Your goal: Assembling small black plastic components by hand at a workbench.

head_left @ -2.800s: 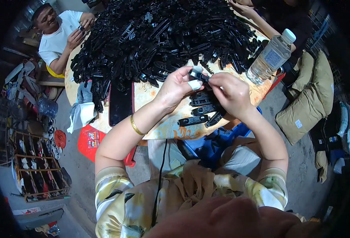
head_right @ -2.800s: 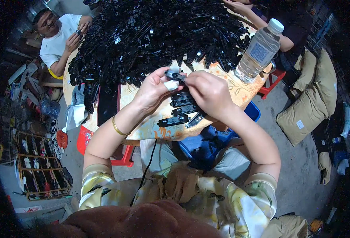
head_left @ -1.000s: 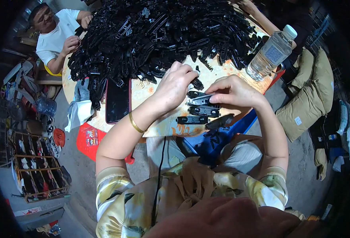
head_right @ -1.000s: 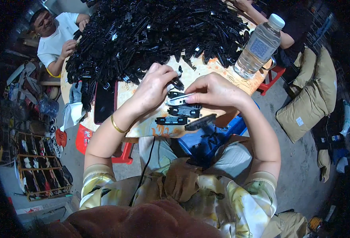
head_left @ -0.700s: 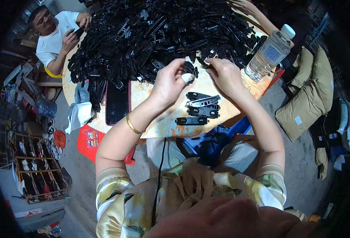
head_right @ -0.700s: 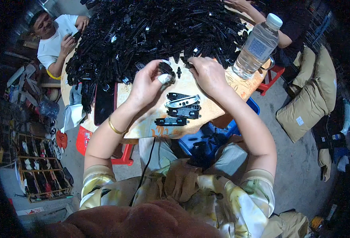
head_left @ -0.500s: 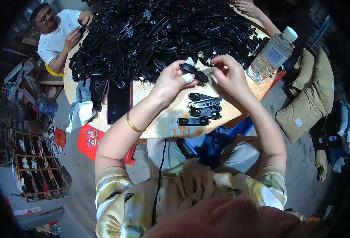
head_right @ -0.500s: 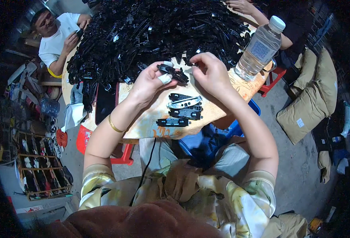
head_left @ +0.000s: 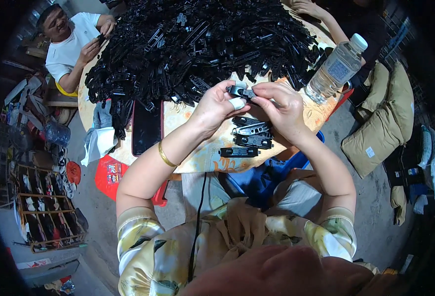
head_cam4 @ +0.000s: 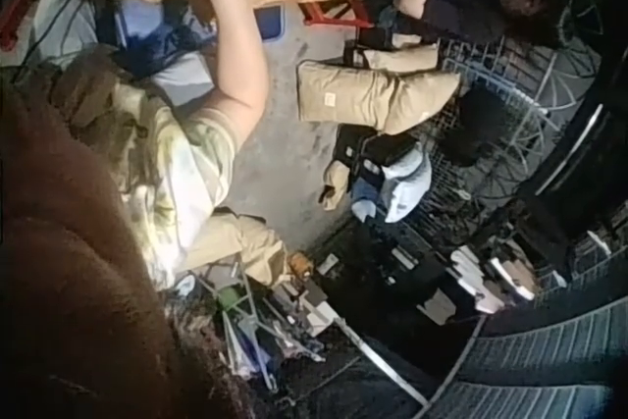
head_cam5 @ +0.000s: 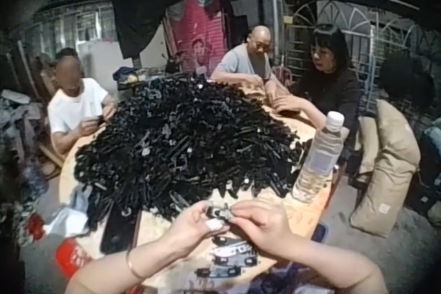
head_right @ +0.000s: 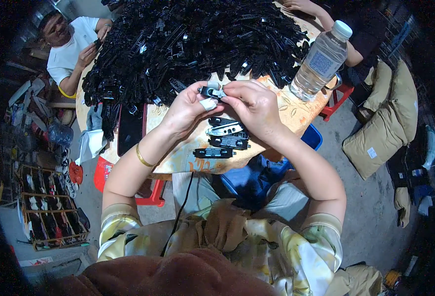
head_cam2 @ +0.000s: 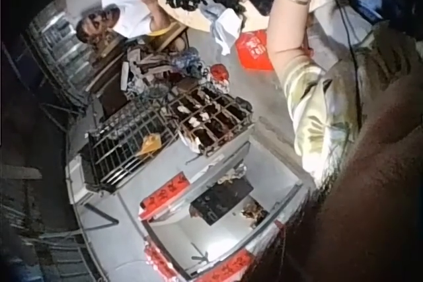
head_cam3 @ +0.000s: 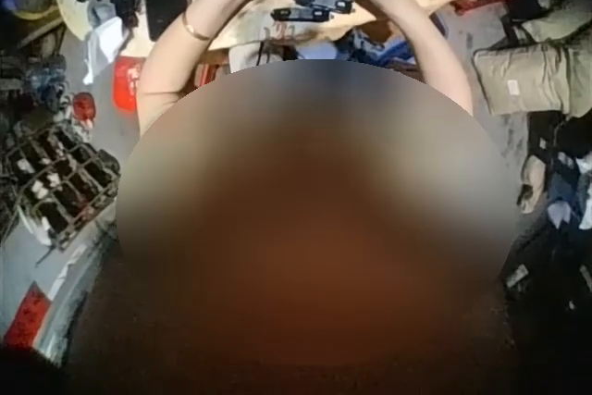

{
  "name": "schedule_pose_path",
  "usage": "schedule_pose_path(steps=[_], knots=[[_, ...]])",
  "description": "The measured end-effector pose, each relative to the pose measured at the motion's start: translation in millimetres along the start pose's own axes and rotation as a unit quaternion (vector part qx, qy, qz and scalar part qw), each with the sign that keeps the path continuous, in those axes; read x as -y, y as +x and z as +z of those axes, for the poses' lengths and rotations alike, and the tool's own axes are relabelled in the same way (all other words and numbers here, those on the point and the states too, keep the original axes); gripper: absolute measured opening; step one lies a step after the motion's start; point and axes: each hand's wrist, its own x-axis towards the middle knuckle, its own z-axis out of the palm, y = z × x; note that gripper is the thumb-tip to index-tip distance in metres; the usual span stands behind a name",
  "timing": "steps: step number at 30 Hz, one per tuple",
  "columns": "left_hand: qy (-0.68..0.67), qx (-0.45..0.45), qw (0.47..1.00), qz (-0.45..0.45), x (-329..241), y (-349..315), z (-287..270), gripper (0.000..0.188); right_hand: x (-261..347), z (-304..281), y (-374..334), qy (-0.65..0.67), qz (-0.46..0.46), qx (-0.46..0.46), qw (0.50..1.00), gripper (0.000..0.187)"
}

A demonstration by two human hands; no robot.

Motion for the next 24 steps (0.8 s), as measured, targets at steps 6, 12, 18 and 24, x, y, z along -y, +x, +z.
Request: schedule_pose_path(steps=[6,12,18,24], knots=[[0.01,-0.012,1.0,0.014,-2.7,-3.2,3.6,0.031,6.0,1.2,-1.1,-0.024,-0.006,0.007,1.0,0.01],[-0.033,0.022,0.999,0.029,-9.0,-4.2,9.2,0.03,13.0,-4.2,2.3,0.134,0.169,-0.046,0.975,0.011],[-0.037,0.048,0.997,-0.042,-15.2,-5.8,6.1,0.027,10.7,-15.4,8.9,-0.066,-0.131,0.048,0.988,0.02],[0.025,0.079,0.993,-0.079,-10.1,-4.4,-4.4,0.02,10.6,-16.1,7.3,-0.097,-0.197,0.065,0.973,0.024]])
